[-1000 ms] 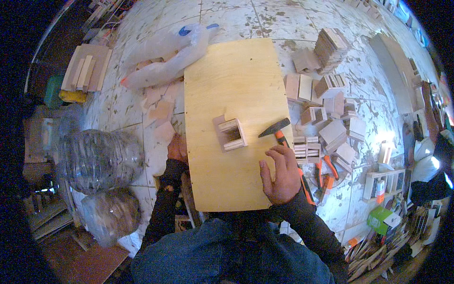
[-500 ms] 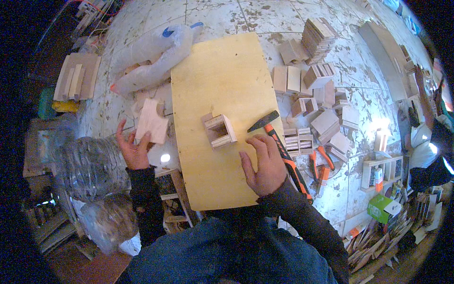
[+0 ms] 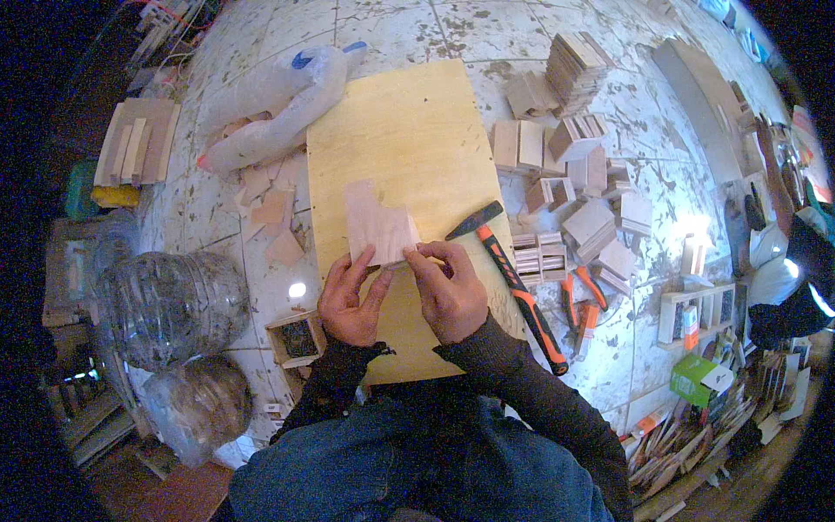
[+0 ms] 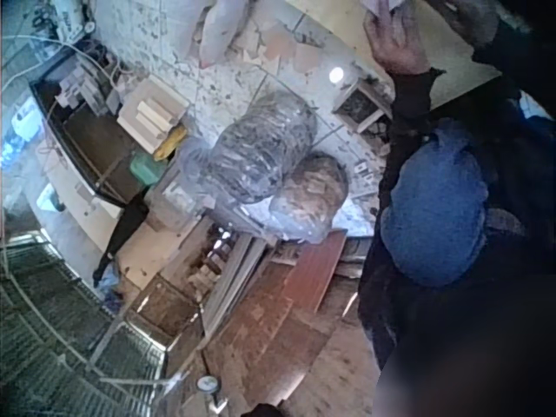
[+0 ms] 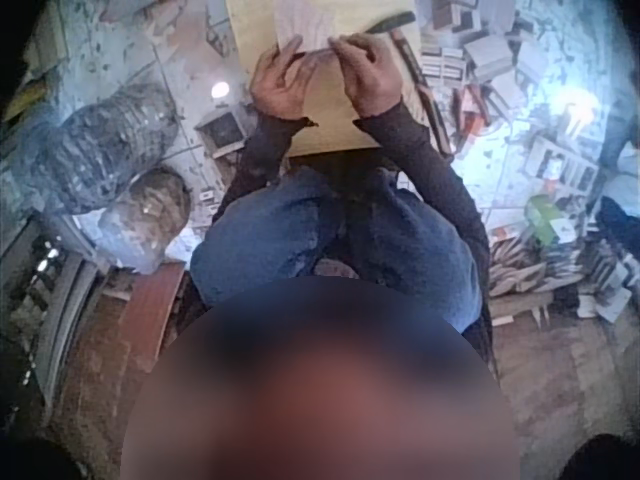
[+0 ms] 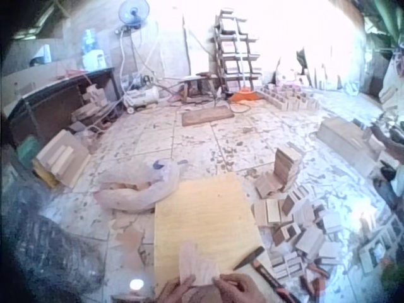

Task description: The person repeatedly taps small wooden pieces with a hammer on a workbench. They rotate the pieces between taps and occasionally inspect them. A coworker is visible in the background handling other wood.

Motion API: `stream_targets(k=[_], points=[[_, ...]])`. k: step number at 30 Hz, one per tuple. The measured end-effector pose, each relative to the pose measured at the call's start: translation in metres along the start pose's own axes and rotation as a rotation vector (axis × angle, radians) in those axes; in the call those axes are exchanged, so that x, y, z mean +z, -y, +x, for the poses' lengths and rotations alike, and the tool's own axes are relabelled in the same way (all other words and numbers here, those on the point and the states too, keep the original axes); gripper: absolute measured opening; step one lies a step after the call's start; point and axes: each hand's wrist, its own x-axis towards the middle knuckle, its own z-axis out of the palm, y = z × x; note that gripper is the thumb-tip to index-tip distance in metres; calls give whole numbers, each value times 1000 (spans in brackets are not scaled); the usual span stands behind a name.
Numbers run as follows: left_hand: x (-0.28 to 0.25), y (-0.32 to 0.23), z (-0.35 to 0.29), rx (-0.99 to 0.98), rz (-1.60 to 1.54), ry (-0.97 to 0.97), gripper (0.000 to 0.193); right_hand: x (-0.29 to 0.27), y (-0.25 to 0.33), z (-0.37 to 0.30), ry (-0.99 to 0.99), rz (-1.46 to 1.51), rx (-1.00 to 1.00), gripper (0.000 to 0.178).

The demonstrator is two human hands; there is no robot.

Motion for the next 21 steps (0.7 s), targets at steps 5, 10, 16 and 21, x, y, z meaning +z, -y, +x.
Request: stream_targets(k=[5,10,16,21], points=[[0,0,-2,70,102,-56,29,-1,-1,3,-55,-18,-63,29],[-3,-5,1,62,68,-47,26,0,-5,4,-59,-11,-68,30],[-5,-5,3,85,110,-22,24,1,-8,4,-1,-53,-112,24],[-4,-4,6,228,124,-39,23,-15,-12,12,145,-413,-511,36]])
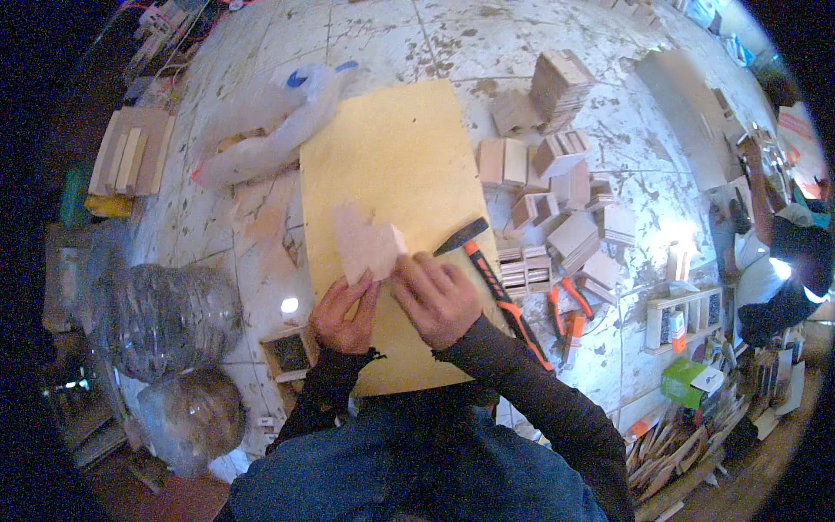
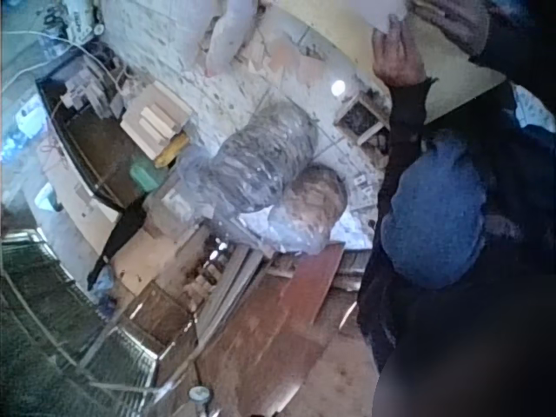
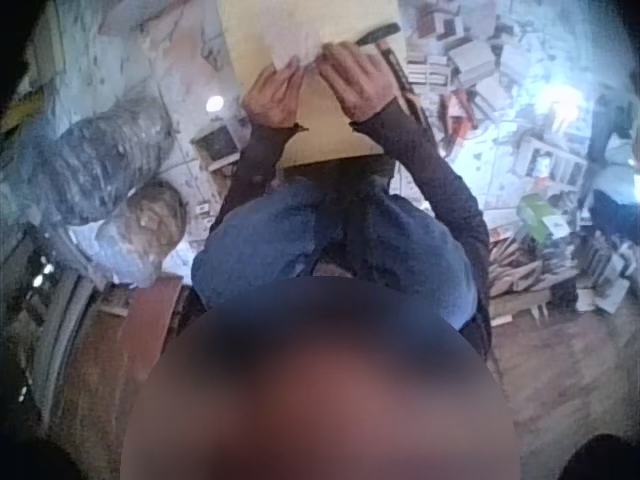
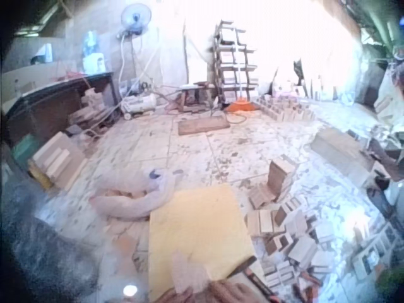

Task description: The person repeatedly taps small wooden pieces with a hammer on a workbench. They rotate the pieces between taps and occasionally inspect them. A coworker is visible in the background handling other wood.

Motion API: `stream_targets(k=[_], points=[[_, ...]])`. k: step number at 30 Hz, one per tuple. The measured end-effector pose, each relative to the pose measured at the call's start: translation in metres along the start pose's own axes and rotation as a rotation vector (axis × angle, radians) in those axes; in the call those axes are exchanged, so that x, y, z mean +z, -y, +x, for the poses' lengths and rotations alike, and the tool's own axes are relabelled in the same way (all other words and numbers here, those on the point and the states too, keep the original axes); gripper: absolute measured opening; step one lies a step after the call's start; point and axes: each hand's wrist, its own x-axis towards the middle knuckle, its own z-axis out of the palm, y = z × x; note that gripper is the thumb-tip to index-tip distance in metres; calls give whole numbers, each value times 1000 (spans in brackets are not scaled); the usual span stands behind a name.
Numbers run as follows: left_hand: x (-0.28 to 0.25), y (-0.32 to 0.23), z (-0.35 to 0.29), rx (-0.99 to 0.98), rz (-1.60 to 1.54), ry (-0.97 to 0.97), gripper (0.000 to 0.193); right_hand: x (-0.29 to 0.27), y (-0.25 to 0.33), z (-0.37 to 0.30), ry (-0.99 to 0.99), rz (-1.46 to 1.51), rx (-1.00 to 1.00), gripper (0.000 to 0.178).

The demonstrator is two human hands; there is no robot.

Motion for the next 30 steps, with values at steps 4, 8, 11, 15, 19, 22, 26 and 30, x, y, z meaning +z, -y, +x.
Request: stream_targets(k=[4,8,11,15,19,22,26,30], points=[[-5,2,3,128,102,38,22,0,4,-3,78,-85,-35,35],[-28,26,-21,-75,-168,-53,28,10,11,-8,13,-47,23,35],[-64,78,-61,-469,30,-316,25,14,8,-11,-3,-87,-15,34],[-112,159,-119,-630,1037,247,26,16,6,-11,-42,-51,-18,32],[-104,186,-148,-603,908,267,24,19,7,-10,-112,-66,2,32],[-98,179,-144,-567,857,231,23,21,8,-11,-89,-83,-3,33],[-104,169,-137,-528,806,180,22,21,7,-11,-91,-77,3,32],[-113,164,-139,-498,751,131,21,20,8,-11,-85,-52,24,33]])
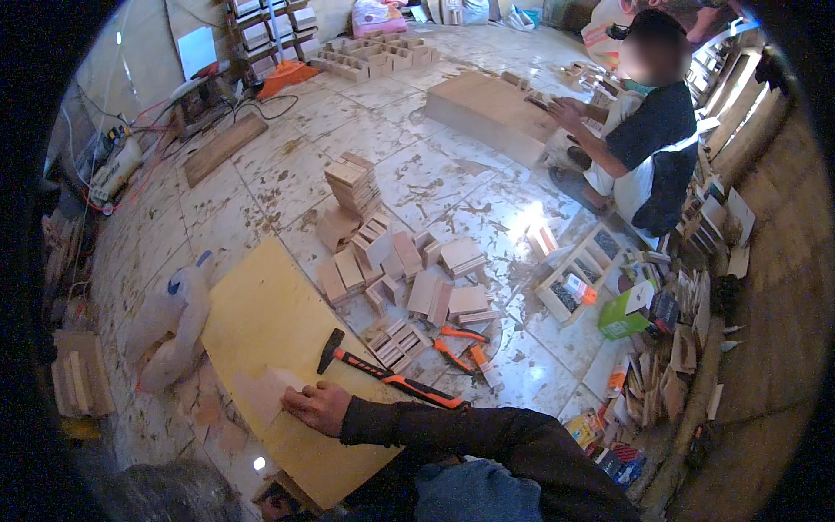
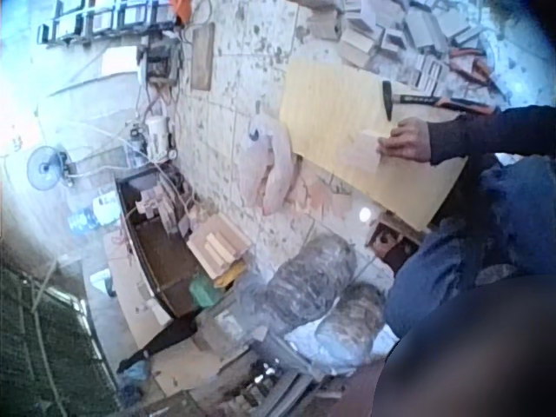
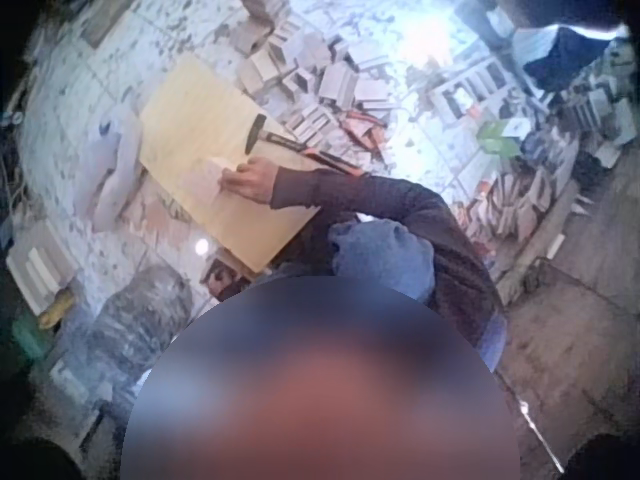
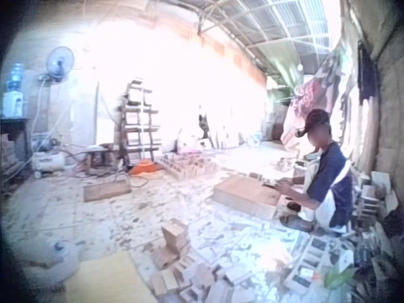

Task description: The person repeatedly taps small wooden pieces with a hammer on a workbench. They rotate the pieces between taps and occasionally inspect them. A coworker is visible in the background handling other wood.

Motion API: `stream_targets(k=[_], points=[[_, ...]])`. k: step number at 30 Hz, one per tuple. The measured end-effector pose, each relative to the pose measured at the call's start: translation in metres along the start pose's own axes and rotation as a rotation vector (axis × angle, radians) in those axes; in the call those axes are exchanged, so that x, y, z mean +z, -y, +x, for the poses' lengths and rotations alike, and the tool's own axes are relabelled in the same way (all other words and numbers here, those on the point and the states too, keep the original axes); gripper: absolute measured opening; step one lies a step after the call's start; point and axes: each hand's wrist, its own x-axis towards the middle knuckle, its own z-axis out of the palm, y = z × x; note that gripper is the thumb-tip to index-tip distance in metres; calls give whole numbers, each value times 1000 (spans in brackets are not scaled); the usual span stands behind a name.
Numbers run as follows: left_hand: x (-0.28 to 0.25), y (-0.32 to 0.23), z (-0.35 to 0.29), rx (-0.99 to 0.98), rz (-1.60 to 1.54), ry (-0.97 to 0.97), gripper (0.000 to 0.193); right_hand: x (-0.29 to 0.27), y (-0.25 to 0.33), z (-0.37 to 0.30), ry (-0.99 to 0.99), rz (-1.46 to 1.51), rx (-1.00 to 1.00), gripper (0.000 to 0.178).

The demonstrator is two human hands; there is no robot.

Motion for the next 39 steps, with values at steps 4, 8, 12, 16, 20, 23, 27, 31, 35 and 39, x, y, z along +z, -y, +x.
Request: stream_targets(k=[4,8,12,16,20,23,27,31,35,39], points=[[-14,6,-7,32,-87,-73,20,0,-1,0,25,-16,-1,37],[-25,28,-8,88,-237,-159,19,0,-2,-1,46,9,-9,45],[-21,54,10,92,-417,-167,18,-2,-3,-1,22,36,-9,48],[-32,37,13,-337,-946,10,12,-6,-5,2,35,22,-18,53],[-79,-40,28,-145,-959,32,15,-10,-5,4,42,57,-16,55],[-115,-124,40,9,-1134,134,12,-14,-4,5,81,49,-1,55],[-127,-226,57,282,-1129,216,15,-15,-4,7,119,68,17,55],[-117,-270,68,608,-925,143,12,-14,-6,7,150,35,-18,49],[-99,-273,65,428,-943,215,9,-16,-15,7,146,134,-33,46],[-88,-264,69,354,-1008,320,8,-20,-30,7,105,384,54,41]])
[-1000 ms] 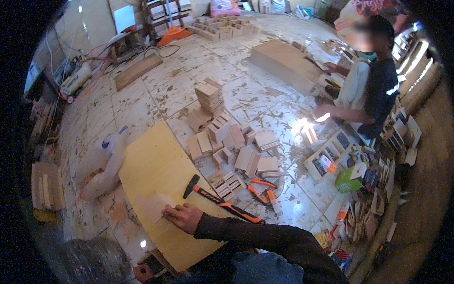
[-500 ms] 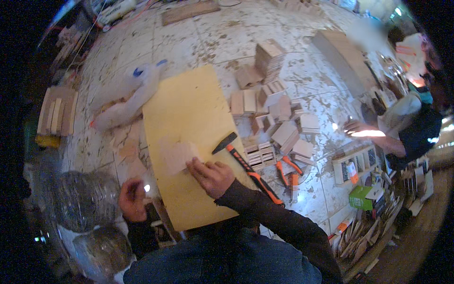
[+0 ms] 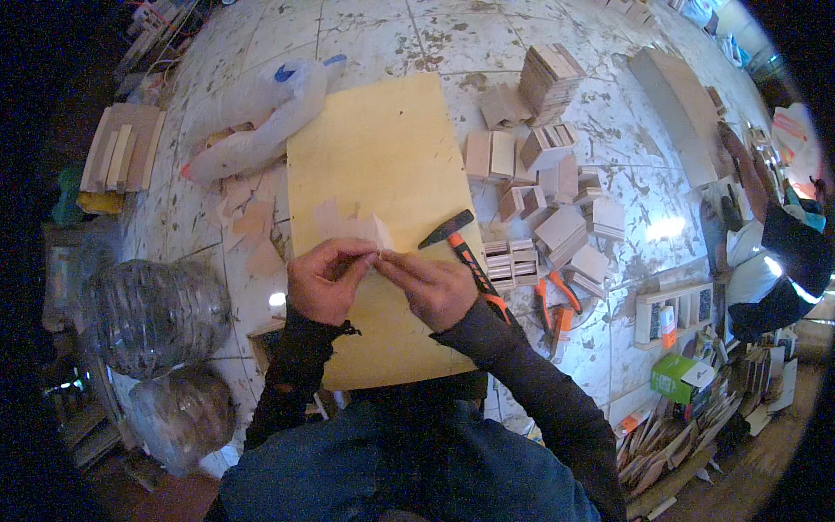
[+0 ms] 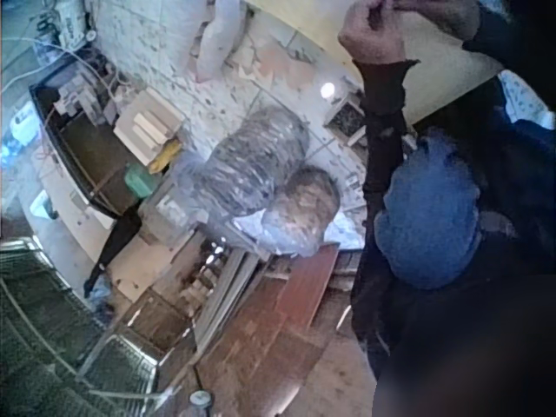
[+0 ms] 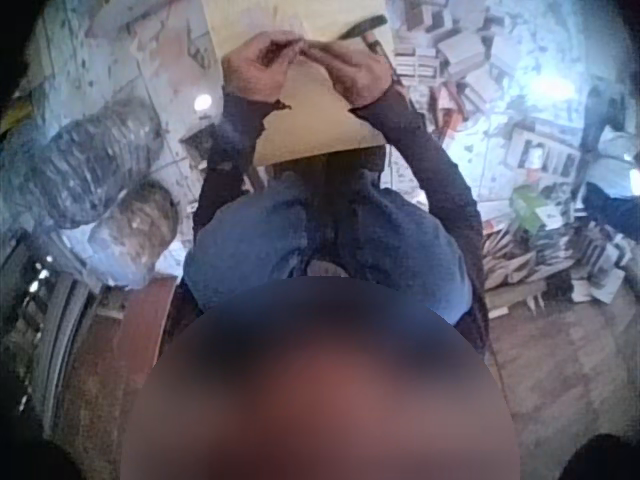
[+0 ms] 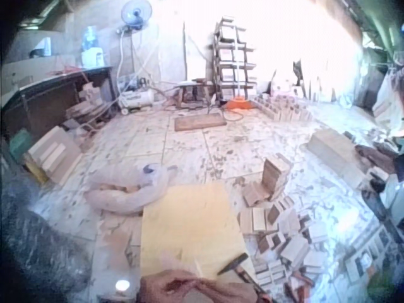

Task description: The person repeatedly taps small wooden pieces with a hammer on a workbench. They rotate the pieces between taps and occasionally inspect them. A coworker is visible in the background handling other wood.

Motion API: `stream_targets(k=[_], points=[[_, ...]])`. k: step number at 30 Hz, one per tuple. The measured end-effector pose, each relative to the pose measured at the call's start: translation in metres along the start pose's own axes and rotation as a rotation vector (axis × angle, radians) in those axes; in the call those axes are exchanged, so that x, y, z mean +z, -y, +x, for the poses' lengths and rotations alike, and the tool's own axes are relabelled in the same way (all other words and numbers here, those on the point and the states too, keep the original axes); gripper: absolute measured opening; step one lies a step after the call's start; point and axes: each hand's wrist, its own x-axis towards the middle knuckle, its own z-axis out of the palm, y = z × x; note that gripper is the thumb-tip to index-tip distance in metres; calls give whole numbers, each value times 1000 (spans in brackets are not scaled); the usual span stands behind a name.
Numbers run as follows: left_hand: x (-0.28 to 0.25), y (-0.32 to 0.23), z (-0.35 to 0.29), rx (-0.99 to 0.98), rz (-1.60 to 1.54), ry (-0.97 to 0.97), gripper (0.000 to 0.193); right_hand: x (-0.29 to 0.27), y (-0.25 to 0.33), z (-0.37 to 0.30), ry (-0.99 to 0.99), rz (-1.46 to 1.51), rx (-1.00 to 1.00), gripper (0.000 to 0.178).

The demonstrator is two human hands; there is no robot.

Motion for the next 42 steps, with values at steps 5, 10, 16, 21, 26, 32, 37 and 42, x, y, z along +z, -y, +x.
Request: stream_targets(k=[5,10,16,21,26,32,37,42], points=[[-3,5,-2,181,98,8,10,-13,-2,-32,-115,-69,601,21],[0,9,-2,393,225,-23,14,-21,-2,-78,264,-641,773,32],[2,13,-5,416,266,-51,13,-59,18,-66,269,-211,1109,31],[10,12,-9,278,141,-95,26,-102,66,-37,319,353,939,33],[8,10,-11,241,154,-66,37,-108,77,-15,470,354,838,28],[4,19,-8,230,0,-50,40,-131,95,-27,167,460,890,30],[6,24,-12,208,-99,-64,38,-109,92,-40,-100,1219,1070,24],[7,27,-6,276,-36,-65,33,-101,86,-26,435,222,845,22]])
